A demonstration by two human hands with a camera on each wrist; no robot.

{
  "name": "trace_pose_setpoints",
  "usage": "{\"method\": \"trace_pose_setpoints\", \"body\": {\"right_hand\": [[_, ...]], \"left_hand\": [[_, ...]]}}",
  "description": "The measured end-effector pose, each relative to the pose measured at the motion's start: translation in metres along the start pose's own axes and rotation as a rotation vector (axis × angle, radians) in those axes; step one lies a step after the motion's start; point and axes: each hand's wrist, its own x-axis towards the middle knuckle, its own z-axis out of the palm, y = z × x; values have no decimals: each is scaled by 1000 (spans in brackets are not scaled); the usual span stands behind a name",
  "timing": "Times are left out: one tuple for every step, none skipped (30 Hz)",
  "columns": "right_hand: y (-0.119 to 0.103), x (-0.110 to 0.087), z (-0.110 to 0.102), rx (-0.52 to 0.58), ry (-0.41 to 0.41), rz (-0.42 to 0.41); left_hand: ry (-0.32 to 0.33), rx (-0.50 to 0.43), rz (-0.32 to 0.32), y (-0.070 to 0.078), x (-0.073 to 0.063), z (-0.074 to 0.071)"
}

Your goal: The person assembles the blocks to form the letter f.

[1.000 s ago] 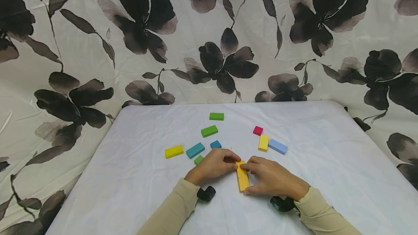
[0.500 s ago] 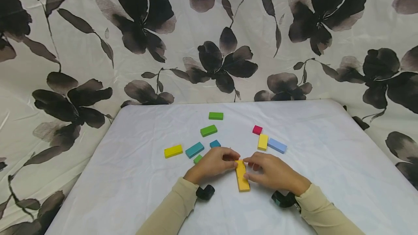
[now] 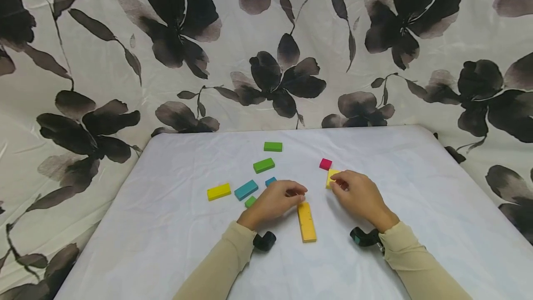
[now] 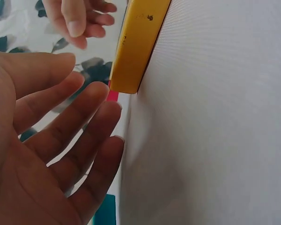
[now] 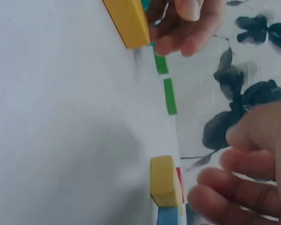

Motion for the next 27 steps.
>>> {"method": "trace_pose_setpoints", "body": {"right_hand": [[2, 2, -1, -22, 19, 24], [3, 3, -1, -42, 38, 43], [5, 5, -2, -62, 57, 58], [7, 6, -2, -84, 74, 70], [9, 8, -3, -107, 93, 73], [12, 9, -4, -129, 113, 76], [14, 11, -4, -153, 129, 77], [16, 12, -5, -176, 142, 74], [19, 13, -7, -197, 155, 70], [21, 14, -8, -222, 166, 63], [23, 15, -9, -242, 174, 56], [25, 15, -10, -263, 178, 50], [27, 16, -11, -282, 180, 43], [29, 16, -11, -300, 182, 35], [30, 17, -12, -314, 185, 28], [31, 17, -12, -330, 184, 24], [32, 18, -13, -340, 183, 22], [33, 18, -13, -350, 180, 21], [34, 18, -13, -353, 172, 25], [35, 18, -14, -351, 162, 32], [36, 19, -14, -341, 146, 45], [36, 19, -14, -320, 125, 66], [37, 19, -15, -295, 105, 88], [38, 19, -15, -269, 82, 112], [39, 18, -16, -245, 63, 136], [39, 18, -16, -224, 46, 159], [40, 18, -17, -207, 31, 179]], "left_hand": [[6, 9, 2, 1, 2, 1], [11, 18, 5, 2, 3, 2], [15, 28, 7, 2, 5, 3], [18, 40, 7, 3, 6, 4], [20, 50, 6, 4, 8, 5], [19, 59, 4, 6, 10, 6], [15, 64, 0, 8, 11, 7], [12, 68, -7, 10, 13, 8], [9, 74, -12, 12, 14, 8], [6, 81, -15, 14, 16, 8], [5, 89, -16, 17, 18, 8], [2, 96, -18, 19, 20, 8], [1, 106, -20, 21, 22, 7], [1, 116, -22, 23, 23, 7], [0, 128, -22, 25, 25, 7], [-4, 138, -22, 27, 27, 6], [-9, 147, -24, 28, 28, 6], [-14, 154, -27, 30, 29, 6], [-18, 164, -26, 31, 31, 6], [-22, 171, -28, 32, 33, 5], [-26, 179, -28, 33, 34, 5], [-29, 184, -29, 34, 36, 5], [-32, 188, -32, 35, 38, 4], [-33, 191, -36, 36, 40, 4], [-35, 197, -38, 37, 42, 4], [-37, 200, -41, 38, 44, 3], [-40, 203, -42, 38, 46, 3]]}}
